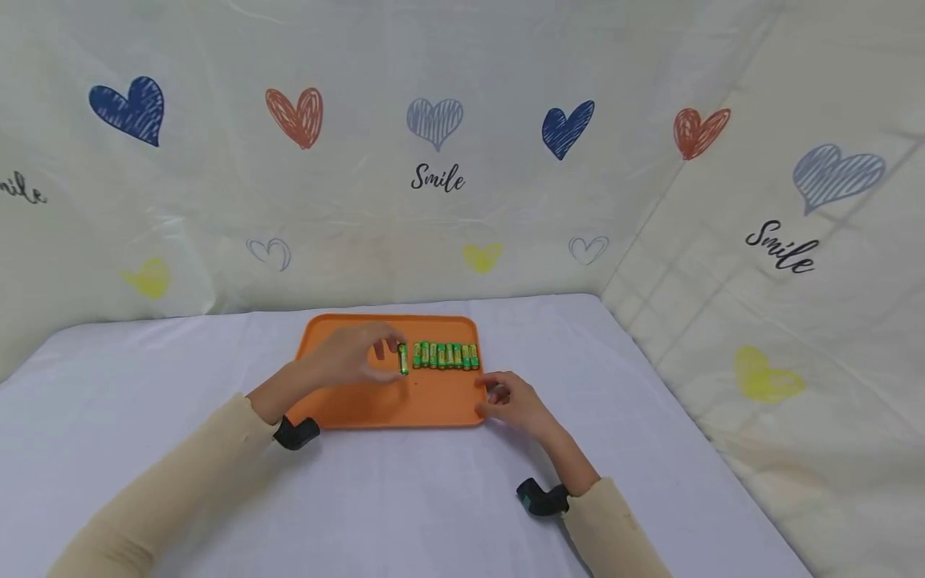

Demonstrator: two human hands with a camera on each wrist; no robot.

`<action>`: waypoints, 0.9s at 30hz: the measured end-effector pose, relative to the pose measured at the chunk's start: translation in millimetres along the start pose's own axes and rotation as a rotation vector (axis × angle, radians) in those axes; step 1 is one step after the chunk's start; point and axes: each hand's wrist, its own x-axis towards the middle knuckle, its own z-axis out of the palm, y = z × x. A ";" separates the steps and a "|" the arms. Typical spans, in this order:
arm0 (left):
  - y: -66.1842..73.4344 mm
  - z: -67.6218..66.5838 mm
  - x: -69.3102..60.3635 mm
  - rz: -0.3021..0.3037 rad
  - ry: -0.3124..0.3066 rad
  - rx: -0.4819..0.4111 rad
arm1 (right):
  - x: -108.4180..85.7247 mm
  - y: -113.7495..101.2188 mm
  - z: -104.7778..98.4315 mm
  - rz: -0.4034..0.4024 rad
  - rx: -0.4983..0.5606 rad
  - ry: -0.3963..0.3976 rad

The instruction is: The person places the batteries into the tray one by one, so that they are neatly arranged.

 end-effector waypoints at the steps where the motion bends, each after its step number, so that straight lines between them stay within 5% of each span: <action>1: -3.7 0.3 1.4 0.004 -0.013 -0.009 | -0.1 0.4 0.3 0.003 0.000 -0.001; 14: -34.4 5.1 25.9 -0.045 -0.113 -0.093 | -0.5 3.1 1.1 -0.009 0.018 0.008; 27: -48.0 16.0 39.8 -0.121 -0.199 -0.090 | -0.6 2.7 0.0 0.002 0.028 0.010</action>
